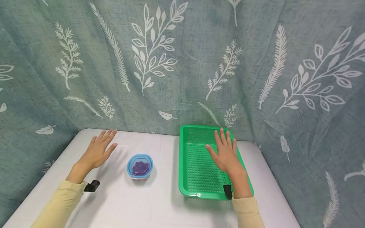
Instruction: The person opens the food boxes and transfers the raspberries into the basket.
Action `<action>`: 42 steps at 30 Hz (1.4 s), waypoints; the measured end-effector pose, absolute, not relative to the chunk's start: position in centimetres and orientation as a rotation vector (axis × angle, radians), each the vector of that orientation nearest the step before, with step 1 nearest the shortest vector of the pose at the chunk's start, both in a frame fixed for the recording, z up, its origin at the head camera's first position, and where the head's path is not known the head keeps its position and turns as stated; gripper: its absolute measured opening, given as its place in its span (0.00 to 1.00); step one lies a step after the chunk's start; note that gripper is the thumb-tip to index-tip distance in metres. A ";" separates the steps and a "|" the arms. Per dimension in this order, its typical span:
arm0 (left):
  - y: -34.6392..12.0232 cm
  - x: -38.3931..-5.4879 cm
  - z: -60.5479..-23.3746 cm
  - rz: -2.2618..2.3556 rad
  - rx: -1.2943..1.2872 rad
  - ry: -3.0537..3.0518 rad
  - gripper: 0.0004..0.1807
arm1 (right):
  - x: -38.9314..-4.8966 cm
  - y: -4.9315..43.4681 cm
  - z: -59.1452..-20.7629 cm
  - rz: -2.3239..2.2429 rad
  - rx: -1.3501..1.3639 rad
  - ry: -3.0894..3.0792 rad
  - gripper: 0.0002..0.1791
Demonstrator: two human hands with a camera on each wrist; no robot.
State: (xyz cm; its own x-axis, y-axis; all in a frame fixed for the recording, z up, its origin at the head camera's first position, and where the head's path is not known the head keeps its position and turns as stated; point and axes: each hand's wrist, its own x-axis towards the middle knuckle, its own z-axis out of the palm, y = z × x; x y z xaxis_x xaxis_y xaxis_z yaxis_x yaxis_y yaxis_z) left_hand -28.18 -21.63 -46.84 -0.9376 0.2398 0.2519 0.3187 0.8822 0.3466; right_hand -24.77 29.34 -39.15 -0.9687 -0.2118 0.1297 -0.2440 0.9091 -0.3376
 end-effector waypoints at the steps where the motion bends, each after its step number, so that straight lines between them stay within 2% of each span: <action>1: -21.4 -27.8 -47.2 -0.620 -0.445 -2.839 0.36 | -24.4 28.8 -39.3 0.570 0.383 -2.967 0.44; 8: -19.9 -25.0 -49.4 -0.921 -0.522 -2.762 0.36 | -21.4 25.1 -40.6 0.744 0.542 -2.889 0.40; 15: -18.5 -23.3 -51.4 -1.286 -0.510 -2.791 0.47 | -18.1 20.7 -40.9 0.846 0.702 -2.834 0.41; 20: -17.7 -22.7 -52.2 -1.369 -0.498 -2.837 0.55 | -15.9 17.0 -41.6 0.893 0.832 -2.841 0.41; 25: -17.2 -22.5 -52.8 -1.492 -0.597 -2.779 0.58 | -14.3 14.1 -43.3 0.888 0.987 -2.860 0.41; 31: -16.7 -22.8 -53.4 -1.824 -0.674 -2.620 0.60 | -14.5 11.7 -46.4 0.846 1.073 -2.852 0.43; 42: -15.7 -23.5 -55.0 -1.991 -0.622 -2.547 0.58 | -17.7 9.9 -50.3 0.792 1.012 -2.833 0.44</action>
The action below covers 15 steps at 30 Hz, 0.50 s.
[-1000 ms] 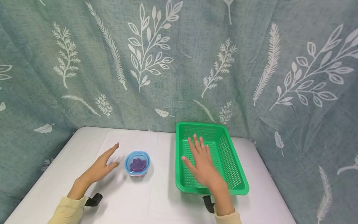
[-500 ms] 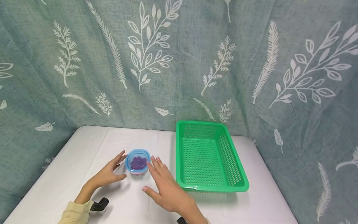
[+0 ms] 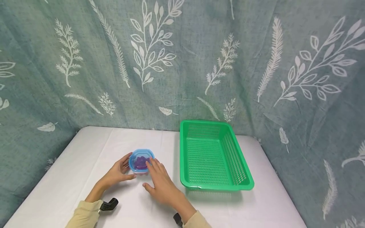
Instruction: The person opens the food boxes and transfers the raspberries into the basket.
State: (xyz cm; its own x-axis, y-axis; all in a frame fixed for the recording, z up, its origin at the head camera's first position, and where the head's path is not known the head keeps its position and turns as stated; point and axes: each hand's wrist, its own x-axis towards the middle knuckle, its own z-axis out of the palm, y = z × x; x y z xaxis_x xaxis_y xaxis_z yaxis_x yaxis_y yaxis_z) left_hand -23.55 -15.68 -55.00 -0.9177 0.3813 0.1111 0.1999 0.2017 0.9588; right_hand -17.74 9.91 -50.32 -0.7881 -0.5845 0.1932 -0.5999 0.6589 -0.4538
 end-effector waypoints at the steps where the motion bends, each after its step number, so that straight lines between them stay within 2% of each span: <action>1: -15.6 -23.6 -55.1 1.818 0.558 2.307 0.58 | -18.1 9.9 -50.5 0.792 1.007 -2.830 0.43; 15: -14.4 -24.8 -56.5 1.916 0.582 2.291 0.53 | -21.7 9.2 -52.4 0.922 0.958 -2.729 0.37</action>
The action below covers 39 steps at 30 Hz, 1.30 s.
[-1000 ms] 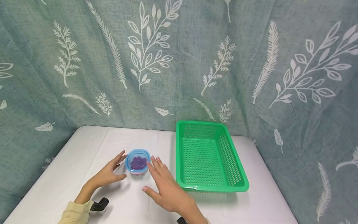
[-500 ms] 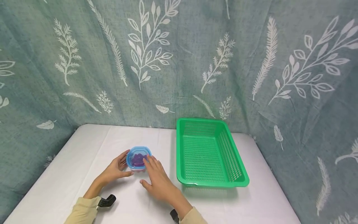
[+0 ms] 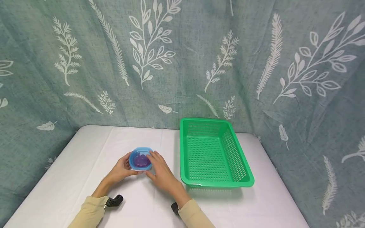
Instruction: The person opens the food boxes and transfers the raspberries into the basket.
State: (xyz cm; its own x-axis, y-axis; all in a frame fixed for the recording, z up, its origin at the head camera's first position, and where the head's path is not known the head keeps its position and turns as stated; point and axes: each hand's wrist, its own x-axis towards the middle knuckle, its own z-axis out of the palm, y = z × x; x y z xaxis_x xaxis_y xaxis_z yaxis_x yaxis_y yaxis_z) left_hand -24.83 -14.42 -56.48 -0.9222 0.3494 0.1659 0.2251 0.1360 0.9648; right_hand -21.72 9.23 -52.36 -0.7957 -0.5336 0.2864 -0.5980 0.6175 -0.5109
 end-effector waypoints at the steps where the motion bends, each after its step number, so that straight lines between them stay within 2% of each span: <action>1: -14.4 -24.9 -56.5 1.923 0.583 2.288 0.53 | -21.9 9.2 -52.4 0.930 0.962 -2.725 0.37; 21: -14.9 -25.9 -56.9 1.949 0.608 2.257 0.52 | -23.6 9.5 -52.0 0.901 1.050 -2.775 0.34; 32: -14.8 -26.1 -57.4 1.968 0.591 2.208 0.52 | -24.3 9.8 -52.2 1.022 1.071 -2.681 0.35; 39: -15.2 -26.1 -57.4 1.983 0.621 2.198 0.52 | -25.5 9.3 -52.8 1.283 1.015 -2.634 0.36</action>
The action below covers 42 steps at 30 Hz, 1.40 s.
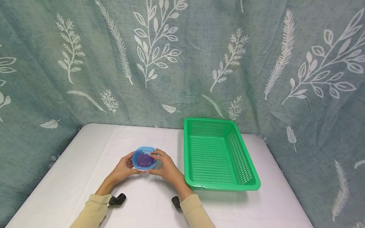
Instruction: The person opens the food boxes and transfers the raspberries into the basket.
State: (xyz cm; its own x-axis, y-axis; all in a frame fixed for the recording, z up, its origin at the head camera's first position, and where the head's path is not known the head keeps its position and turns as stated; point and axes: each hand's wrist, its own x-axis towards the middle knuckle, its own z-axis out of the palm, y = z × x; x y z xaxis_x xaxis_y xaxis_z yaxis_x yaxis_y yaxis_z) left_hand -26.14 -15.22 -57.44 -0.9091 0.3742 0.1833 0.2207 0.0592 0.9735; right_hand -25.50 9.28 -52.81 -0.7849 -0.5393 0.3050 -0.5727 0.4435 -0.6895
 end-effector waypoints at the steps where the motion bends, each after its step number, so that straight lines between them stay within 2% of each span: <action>1: -15.2 -26.1 -57.5 1.982 0.629 2.199 0.52 | -25.6 9.3 -52.9 1.312 1.015 -2.629 0.36; 9: -15.1 -26.1 -57.6 1.988 0.613 2.215 0.51 | -26.3 9.4 -53.5 1.444 1.019 -2.593 0.38; 16: -15.0 -26.1 -57.7 1.992 0.592 2.208 0.52 | -26.3 9.4 -53.3 1.371 1.025 -2.615 0.38; 24: -14.9 -25.9 -57.7 1.979 0.587 2.246 0.51 | -26.0 9.0 -52.5 1.243 1.003 -2.623 0.31; 33: -14.9 -25.6 -57.6 2.012 0.577 2.237 0.50 | -25.6 7.9 -52.0 1.143 0.978 -2.523 0.18; 42: -14.7 -25.7 -57.7 1.992 0.539 2.265 0.50 | -25.3 7.4 -51.6 0.953 0.971 -2.478 0.17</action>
